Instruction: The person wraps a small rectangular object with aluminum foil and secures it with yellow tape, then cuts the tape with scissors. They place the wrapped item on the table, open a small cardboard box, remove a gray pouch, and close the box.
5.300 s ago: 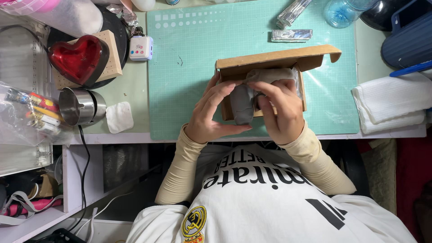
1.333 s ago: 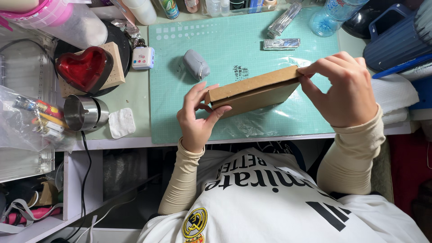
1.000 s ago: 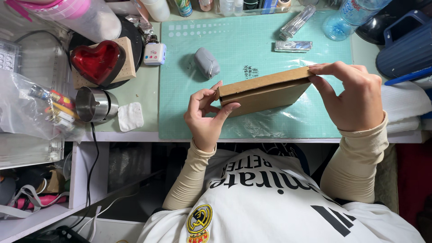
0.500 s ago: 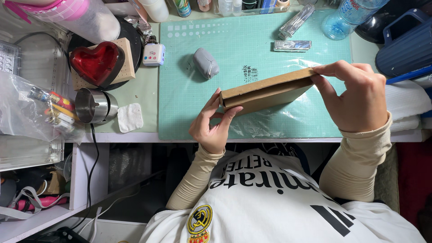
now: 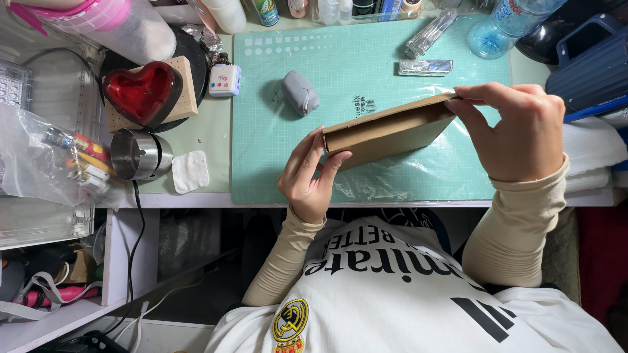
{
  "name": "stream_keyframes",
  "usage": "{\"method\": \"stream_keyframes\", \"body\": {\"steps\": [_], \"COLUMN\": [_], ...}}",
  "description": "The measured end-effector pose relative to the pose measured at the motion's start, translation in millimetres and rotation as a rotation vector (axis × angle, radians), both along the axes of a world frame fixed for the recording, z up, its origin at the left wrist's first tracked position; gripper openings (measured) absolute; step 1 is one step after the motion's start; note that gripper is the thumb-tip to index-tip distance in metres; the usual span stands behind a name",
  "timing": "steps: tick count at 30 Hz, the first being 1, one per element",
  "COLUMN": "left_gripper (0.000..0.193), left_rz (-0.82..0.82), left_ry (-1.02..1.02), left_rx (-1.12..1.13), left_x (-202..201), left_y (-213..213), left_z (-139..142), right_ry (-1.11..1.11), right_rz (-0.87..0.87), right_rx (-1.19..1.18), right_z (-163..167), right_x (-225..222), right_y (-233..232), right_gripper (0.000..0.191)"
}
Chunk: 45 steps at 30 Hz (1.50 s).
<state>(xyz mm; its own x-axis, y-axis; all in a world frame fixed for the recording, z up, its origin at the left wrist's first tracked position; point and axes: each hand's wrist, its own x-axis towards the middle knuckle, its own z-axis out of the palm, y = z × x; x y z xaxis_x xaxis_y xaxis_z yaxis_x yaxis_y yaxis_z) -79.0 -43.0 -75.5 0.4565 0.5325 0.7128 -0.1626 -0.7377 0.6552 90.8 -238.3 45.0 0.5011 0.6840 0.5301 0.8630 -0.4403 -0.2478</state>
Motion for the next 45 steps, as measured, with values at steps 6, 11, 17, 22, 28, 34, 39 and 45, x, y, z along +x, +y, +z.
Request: {"method": "stream_keyframes", "body": {"steps": [6,11,17,22,28,34,39,45], "left_gripper": [0.048,0.049,0.050,0.050,0.045,0.050,0.043,0.039], "left_rz": [-0.031,-0.030,-0.038,-0.031,-0.134,-0.172,-0.366,-0.468], "left_ry": [0.013,0.027,0.076,0.107,0.037,0.145,0.090,0.138], "left_rx": [-0.041,-0.021,-0.069,-0.022,-0.085,-0.003,0.016,-0.001], "left_x": [1.1,0.9,2.6,2.1,5.6,0.3,-4.6,-9.8], "left_y": [1.5,2.5,1.9,2.7,10.0,16.4,24.8,26.4], "left_z": [3.6,4.5,6.2,7.2,8.9,12.1,12.0,26.7], "right_ry": [-0.012,0.035,-0.076,-0.064,-0.035,0.071,0.185,0.238], "right_rz": [0.013,-0.057,-0.023,-0.043,-0.090,-0.002,0.097,0.206], "right_rx": [0.011,-0.025,-0.008,-0.022,-0.090,0.010,0.023,0.070], "right_z": [0.2,0.6,-4.9,-6.4,-6.8,-16.4,-29.9,-35.6], "right_x": [3.1,3.6,5.7,6.6,2.5,0.5,8.8,5.7], "right_y": [2.8,4.2,5.5,5.6,4.3,-5.4,-11.5,-17.9], "right_gripper": [0.013,0.014,0.017,0.017,0.019,0.030,0.049,0.041]}}
